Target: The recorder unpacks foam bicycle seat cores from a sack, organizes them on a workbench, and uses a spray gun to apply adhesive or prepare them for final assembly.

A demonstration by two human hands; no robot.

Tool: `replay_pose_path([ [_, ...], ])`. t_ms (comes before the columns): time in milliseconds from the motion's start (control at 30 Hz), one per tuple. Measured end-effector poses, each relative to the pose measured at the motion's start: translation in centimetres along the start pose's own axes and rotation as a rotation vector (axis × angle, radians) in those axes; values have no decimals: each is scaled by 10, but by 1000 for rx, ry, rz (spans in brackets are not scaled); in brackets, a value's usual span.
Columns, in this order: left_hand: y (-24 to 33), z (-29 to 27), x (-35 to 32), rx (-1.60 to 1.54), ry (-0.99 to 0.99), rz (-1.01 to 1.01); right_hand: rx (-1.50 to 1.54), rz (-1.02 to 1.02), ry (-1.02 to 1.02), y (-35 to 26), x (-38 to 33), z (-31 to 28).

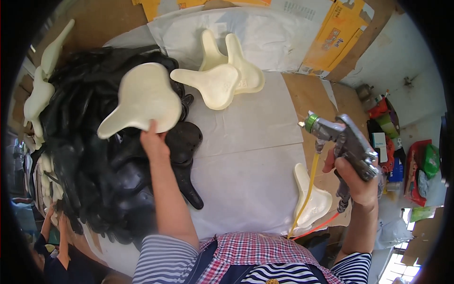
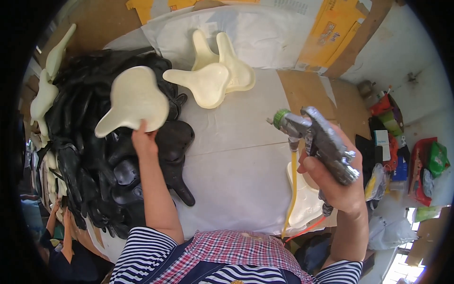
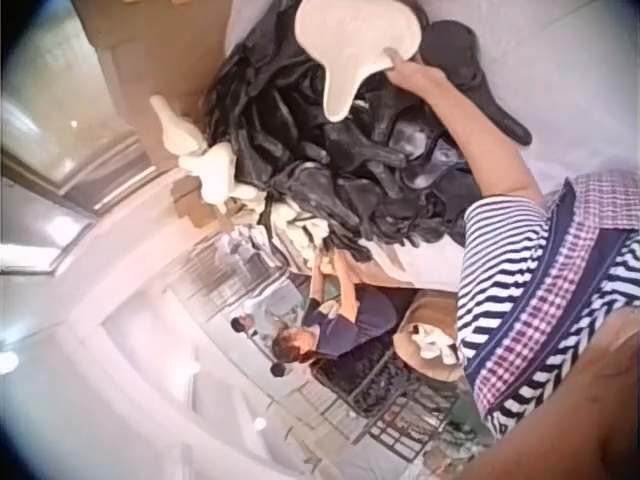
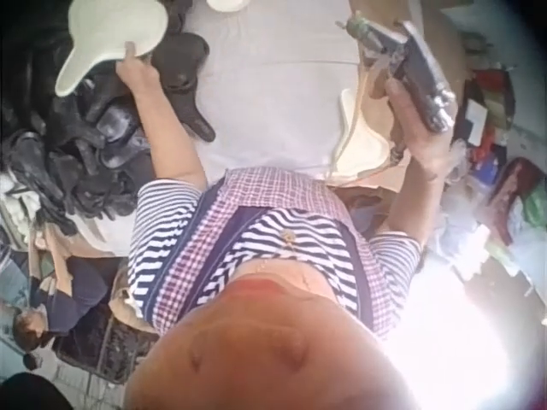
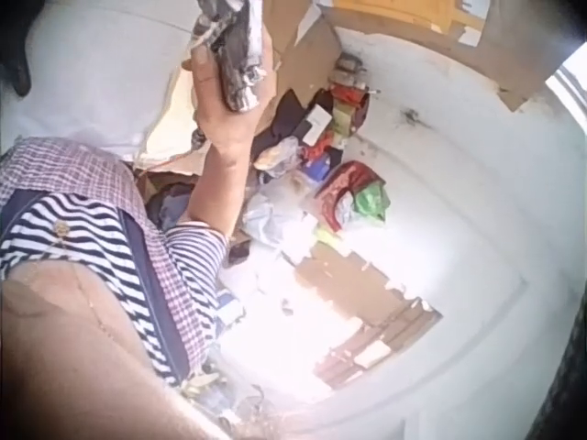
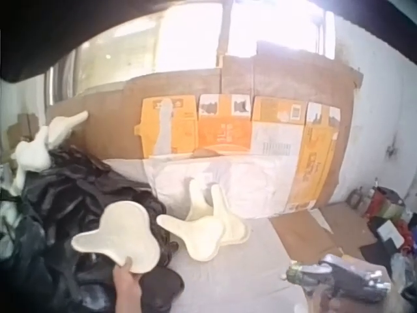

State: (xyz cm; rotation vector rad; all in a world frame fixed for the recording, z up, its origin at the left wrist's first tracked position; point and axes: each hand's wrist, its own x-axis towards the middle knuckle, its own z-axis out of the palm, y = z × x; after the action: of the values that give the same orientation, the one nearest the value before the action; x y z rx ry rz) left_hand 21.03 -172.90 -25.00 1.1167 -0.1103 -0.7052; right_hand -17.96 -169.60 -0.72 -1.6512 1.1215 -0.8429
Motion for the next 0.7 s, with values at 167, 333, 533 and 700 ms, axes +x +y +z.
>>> replay_pose_path([
  [167,23,-15,24,-152,-14,88,148,-4,-17,3,-3,-4],
  [333,-42,51,13,-184,-143,-99,-27,169,36,32,-18,-34],
  [533,-139,83,41,131,-308,7,31,135,102,27,-26,-26],
  [700,-206,80,32,203,-431,44,206,93,56,8,-18,-12],
])
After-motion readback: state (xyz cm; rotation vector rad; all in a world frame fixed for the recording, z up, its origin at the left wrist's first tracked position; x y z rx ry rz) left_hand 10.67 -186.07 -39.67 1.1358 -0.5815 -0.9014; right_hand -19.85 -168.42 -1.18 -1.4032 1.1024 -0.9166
